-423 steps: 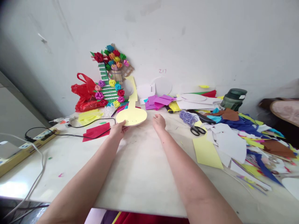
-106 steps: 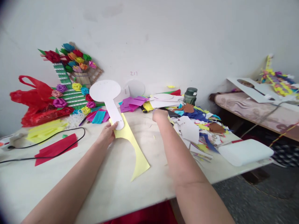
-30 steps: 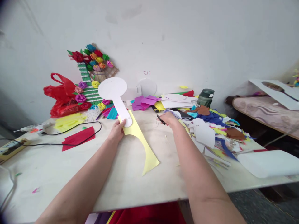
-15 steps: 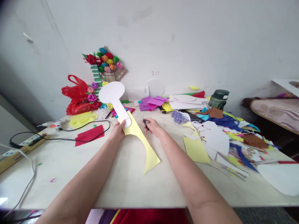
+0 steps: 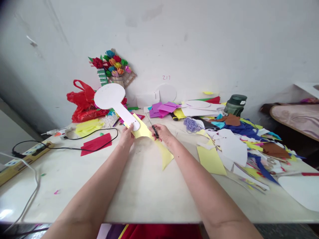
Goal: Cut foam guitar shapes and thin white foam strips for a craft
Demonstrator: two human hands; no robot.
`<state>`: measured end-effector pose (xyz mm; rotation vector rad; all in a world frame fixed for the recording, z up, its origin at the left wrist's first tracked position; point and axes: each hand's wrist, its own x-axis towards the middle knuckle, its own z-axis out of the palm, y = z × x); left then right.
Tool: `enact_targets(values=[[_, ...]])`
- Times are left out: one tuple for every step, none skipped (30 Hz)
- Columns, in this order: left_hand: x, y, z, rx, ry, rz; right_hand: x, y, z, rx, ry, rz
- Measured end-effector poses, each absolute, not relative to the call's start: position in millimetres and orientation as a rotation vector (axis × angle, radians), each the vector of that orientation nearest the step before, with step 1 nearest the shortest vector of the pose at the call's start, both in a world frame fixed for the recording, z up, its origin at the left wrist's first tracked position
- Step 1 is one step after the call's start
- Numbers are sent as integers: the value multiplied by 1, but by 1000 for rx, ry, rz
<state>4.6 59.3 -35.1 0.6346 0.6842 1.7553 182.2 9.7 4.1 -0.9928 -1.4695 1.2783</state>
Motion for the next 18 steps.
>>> enact_targets(values=[[5, 61, -35, 639, 701, 1770, 182, 8, 7, -977, -1515, 1290], [5, 64, -34, 644, 720, 1782, 183, 6, 11, -965, -1572, 1306], [5, 66, -35, 649, 738, 1792, 184, 4, 14, -957, -1640, 1327], [5, 68, -35, 653, 753, 1802, 184, 1, 18, -954, -1714, 1347], [5, 70, -35, 658, 763, 1810, 185, -2, 22, -956, -1793, 1367], [5, 72, -35, 663, 766, 1818, 186, -5, 25, -958, -1867, 1388], [5, 73, -35, 664, 767, 1827, 187, -8, 29, -954, -1931, 1412], [5, 74, -35, 664, 767, 1835, 188, -11, 31, -947, -1985, 1454], [5, 75, -35, 665, 768, 1841, 188, -13, 33, -944, -2032, 1504], [5, 75, -34, 662, 773, 1848, 188, -15, 33, -947, -2070, 1560], [4, 75, -33, 659, 782, 1856, 189, -15, 33, -959, -2098, 1616], [4, 74, -32, 653, 791, 1866, 189, -15, 33, -979, -2114, 1662], [3, 73, -32, 647, 799, 1878, 189, -14, 32, -1006, -2121, 1694], [2, 72, -31, 641, 804, 1890, 190, -13, 31, -1033, -2123, 1709], [2, 71, -30, 635, 805, 1900, 190, -12, 30, -1065, -2125, 1709], [1, 70, -30, 634, 803, 1905, 192, -10, 29, -1103, -2127, 1689], [0, 69, -30, 636, 801, 1905, 194, -9, 28, -1151, -2133, 1650], [-1, 68, -30, 637, 803, 1903, 197, -7, 28, -1206, -2134, 1594]])
